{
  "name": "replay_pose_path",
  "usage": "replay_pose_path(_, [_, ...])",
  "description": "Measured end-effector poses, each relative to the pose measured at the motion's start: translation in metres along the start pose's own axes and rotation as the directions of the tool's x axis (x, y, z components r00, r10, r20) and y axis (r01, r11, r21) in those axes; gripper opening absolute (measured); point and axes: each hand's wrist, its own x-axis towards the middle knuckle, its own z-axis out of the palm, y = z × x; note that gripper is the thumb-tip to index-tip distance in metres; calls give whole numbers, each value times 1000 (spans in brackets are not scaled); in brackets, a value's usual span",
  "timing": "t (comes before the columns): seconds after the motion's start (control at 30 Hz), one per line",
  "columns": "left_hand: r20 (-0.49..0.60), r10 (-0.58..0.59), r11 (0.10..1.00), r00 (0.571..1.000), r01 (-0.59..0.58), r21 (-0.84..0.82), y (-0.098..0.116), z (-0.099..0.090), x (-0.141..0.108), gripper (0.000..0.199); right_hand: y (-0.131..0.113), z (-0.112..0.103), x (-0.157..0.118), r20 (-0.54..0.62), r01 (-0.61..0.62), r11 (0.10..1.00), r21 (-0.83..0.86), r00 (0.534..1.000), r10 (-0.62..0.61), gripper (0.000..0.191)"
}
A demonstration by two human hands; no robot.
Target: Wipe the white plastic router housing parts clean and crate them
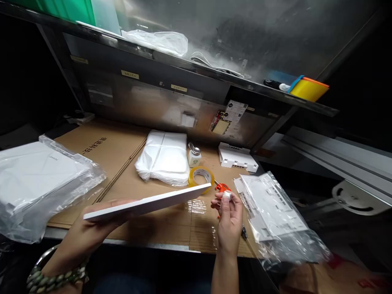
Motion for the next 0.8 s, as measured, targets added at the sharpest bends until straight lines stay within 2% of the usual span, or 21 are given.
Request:
replay_pose_path(0.07, [102,7,998,995,-1,-55,4,-1,7,23,-3,-3,-1,-6,-24,1000,5,1000,24,34])
replay_pose_path(0.13, [103,-62,992,993,72,-100,4,-4,12,16,-6,-4,-2,-20,-39,999,8,999,39,36])
replay_pose_path(0.2, [106,-78,994,991,86,-72,4,-8,14,15,-7,-4,-3,-34,-51,999,19,998,51,38])
replay_pose_path(0.3, [144,-21,999,989,15,38,6,-9,12,20,-9,-4,-3,-58,-58,998,30,997,60,39])
replay_pose_path(0.4, [163,16,996,986,-29,80,11,-8,10,25,-15,0,-6,-61,-51,999,13,997,52,39])
replay_pose_path(0.6, [169,76,987,983,-98,126,17,-7,10,24,-28,14,-16,56,109,993,-48,993,-106,31])
replay_pose_path(0.7, [132,126,980,983,-143,135,21,-7,9,24,-25,29,12,138,182,953,-241,979,-152,38])
replay_pose_path(0.8, [56,211,950,976,-218,223,25,-5,6,24,-15,53,70,246,242,829,-503,960,-131,44])
